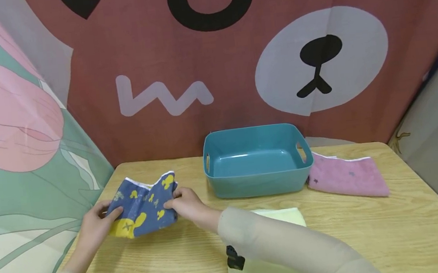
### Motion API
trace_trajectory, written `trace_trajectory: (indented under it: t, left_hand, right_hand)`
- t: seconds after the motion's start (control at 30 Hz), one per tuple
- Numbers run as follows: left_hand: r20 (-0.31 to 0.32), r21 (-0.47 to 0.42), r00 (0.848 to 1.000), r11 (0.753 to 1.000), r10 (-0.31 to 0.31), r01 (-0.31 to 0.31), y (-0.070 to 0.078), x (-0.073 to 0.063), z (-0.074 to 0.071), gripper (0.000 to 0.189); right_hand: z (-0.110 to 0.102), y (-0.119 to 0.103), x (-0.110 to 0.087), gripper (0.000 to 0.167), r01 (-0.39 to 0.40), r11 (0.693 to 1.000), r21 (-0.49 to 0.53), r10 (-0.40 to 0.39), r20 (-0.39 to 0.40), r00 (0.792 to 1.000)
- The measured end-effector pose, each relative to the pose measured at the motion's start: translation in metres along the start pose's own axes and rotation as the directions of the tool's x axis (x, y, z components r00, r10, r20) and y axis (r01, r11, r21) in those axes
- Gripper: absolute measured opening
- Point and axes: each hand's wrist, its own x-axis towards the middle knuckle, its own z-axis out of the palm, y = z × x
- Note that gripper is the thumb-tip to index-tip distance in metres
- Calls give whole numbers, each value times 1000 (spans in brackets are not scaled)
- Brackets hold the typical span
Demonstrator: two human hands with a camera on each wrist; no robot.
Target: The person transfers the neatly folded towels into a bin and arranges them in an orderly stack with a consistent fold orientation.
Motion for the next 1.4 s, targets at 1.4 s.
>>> trace_trajectory:
  t: [1.4]
  left_hand:
    - [247, -127, 968, 990, -34, 67, 55, -57, 4, 41]
  right_hand:
    - [-103, 28, -80, 31, 62, 997, -50, -51, 198, 979]
